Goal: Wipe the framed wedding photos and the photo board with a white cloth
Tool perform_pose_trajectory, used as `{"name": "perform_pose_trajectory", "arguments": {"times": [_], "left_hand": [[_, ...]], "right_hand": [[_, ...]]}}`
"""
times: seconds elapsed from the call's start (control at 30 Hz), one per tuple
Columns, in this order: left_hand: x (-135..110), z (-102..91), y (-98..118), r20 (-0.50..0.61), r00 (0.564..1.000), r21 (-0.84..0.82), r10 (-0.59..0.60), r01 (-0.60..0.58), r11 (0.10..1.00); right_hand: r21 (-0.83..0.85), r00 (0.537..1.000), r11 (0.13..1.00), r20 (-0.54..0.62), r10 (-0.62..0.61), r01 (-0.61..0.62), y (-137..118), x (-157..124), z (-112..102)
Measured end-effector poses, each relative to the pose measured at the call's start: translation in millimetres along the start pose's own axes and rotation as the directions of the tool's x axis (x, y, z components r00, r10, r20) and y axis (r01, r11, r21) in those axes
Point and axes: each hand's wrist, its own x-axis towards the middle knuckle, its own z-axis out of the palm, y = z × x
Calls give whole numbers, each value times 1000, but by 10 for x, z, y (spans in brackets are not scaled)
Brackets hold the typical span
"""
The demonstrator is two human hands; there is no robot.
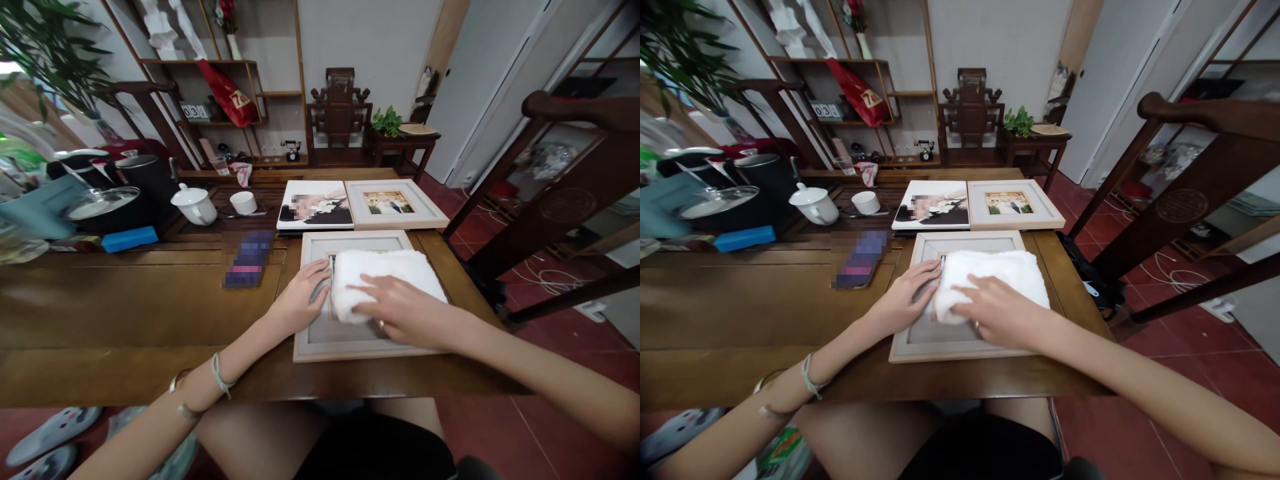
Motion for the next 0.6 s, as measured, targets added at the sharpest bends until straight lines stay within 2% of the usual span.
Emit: {"name": "perform_pose_trajectory", "arguments": {"times": [0.13, 0.23, 0.33, 0.47, 0.6], "left_hand": [[0, -9, 14, 15, 1000, 12, -9, 9, 1000], [0, -17, 20, 20, 1000, 14, -12, 12, 1000], [-1, -14, 13, 25, 1000, 17, -8, 8, 1000], [-4, -1, 0, 8, 1000, 6, -6, 6, 1000], [-6, -2, 4, 7, 1000, -6, -14, 14, 1000]], "right_hand": [[107, 995, 991, 50, -84, 78, -368, -208, -217], [147, 992, 984, 58, -110, 101, -423, -239, -256], [95, 998, 994, 17, -57, 56, -283, -172, -113], [-56, 995, 995, -70, 74, -78, 72, -27, 158], [-210, 968, 952, -168, 189, -222, 414, 126, 253]]}}
